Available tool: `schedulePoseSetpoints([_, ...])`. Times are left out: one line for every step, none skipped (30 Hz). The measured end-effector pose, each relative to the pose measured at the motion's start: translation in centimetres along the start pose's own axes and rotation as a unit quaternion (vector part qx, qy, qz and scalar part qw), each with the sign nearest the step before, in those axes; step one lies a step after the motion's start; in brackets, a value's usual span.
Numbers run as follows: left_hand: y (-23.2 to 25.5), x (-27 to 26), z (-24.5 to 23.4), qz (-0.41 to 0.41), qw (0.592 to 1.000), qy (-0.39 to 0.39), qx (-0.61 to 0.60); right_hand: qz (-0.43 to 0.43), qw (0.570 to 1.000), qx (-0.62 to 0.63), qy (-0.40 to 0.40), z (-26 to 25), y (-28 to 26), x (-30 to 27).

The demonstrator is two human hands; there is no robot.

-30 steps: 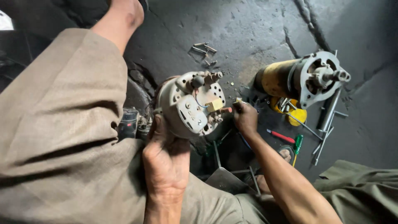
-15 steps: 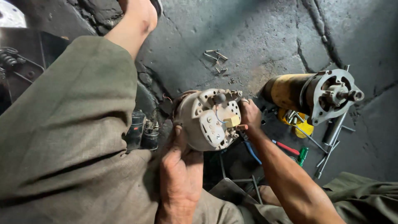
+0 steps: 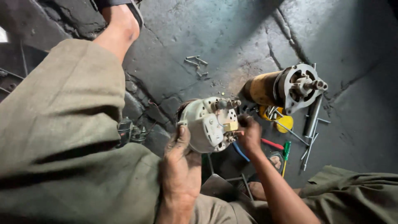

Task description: Repairing or assembling an automotive alternator or motor housing.

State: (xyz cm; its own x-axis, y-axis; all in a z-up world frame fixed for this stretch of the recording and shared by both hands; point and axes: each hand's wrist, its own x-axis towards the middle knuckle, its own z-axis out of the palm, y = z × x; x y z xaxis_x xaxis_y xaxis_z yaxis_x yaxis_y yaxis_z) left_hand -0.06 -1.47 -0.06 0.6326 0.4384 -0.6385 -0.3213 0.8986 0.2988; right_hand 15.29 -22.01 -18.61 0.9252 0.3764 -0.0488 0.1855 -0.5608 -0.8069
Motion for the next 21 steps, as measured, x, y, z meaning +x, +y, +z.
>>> schedulePoseSetpoints([0.2,-0.1,-0.1,-0.001,1.0,0.019,0.006,0.0,0.999,-0.027,-0.026,0.4,2.2,-0.3])
schedulePoseSetpoints([0.6,-0.4,-0.5,0.0,0.999,0.044,0.015,0.004,0.997,-0.05,-0.057,1.2,4.5,-1.1])
schedulePoseSetpoints([0.8,-0.6,-1.1,0.003,0.999,0.048,0.016,0.005,0.997,-0.047,-0.061,1.7,5.7,-0.9])
schedulePoseSetpoints([1.0,-0.7,-1.3,0.0,0.998,0.058,0.002,0.041,0.99,-0.128,-0.034,1.8,6.9,-0.6])
schedulePoseSetpoints([1.1,-0.8,-1.4,-0.002,0.998,0.067,-0.012,0.077,0.975,-0.207,-0.008,1.7,8.1,-0.3])
schedulePoseSetpoints([1.2,-0.4,-1.3,-0.003,0.998,0.063,-0.014,0.074,0.975,-0.209,-0.004,1.3,8.6,0.8])
schedulePoseSetpoints([1.2,-0.1,-1.3,0.02,0.998,0.067,-0.006,0.08,0.975,-0.205,0.018,0.9,9.0,1.9])
schedulePoseSetpoints([1.3,-0.1,-1.5,0.045,0.996,0.079,0.002,0.088,0.975,-0.201,0.033,0.8,9.5,2.4])
schedulePoseSetpoints([1.5,-0.1,-1.2,0.045,0.996,0.082,0.001,0.088,0.975,-0.203,0.03,0.5,9.3,3.0])
schedulePoseSetpoints([1.8,-0.1,-1.0,0.059,0.995,0.08,0.018,0.167,0.97,-0.177,0.017,0.4,9.0,3.4])
schedulePoseSetpoints([2.1,-0.1,-0.8,0.073,0.994,0.078,0.035,0.244,0.958,-0.15,0.003,0.4,8.8,3.9])
schedulePoseSetpoints([2.2,0.0,-0.4,0.073,0.994,0.08,0.035,0.245,0.958,-0.151,0.001,0.8,10.5,4.3])
schedulePoseSetpoints([2.2,0.0,-0.1,0.07,0.994,0.078,0.038,0.181,0.964,-0.193,0.019,1.2,12.1,4.7])
schedulePoseSetpoints([2.3,0.1,0.3,0.067,0.994,0.073,0.041,0.114,0.965,-0.235,0.037,1.4,13.8,5.1])
schedulePoseSetpoints([2.1,0.2,0.2,0.065,0.994,0.074,0.041,0.115,0.964,-0.236,0.037,1.7,15.3,5.2])
schedulePoseSetpoints([2.0,0.3,0.1,0.055,0.995,0.077,0.037,0.095,0.954,-0.282,0.023,2.1,16.7,5.4])
schedulePoseSetpoints([1.9,0.3,0.0,0.045,0.995,0.079,0.033,0.074,0.942,-0.327,0.009,2.4,18.1,5.5])
schedulePoseSetpoints([1.8,0.4,0.0,0.045,0.995,0.08,0.035,0.075,0.942,-0.326,0.01,2.6,18.0,5.6])
schedulePoseSetpoints([1.7,0.4,0.0,0.026,0.994,0.104,0.03,0.076,0.939,-0.337,0.006,2.7,17.9,5.6])
schedulePoseSetpoints([1.6,0.4,0.0,0.007,0.991,0.129,0.023,0.076,0.934,-0.348,0.002,2.6,17.7,5.8])
schedulePoseSetpoints([1.5,0.4,0.0,0.007,0.991,0.129,0.024,0.076,0.934,-0.348,0.002,2.4,16.7,5.7])
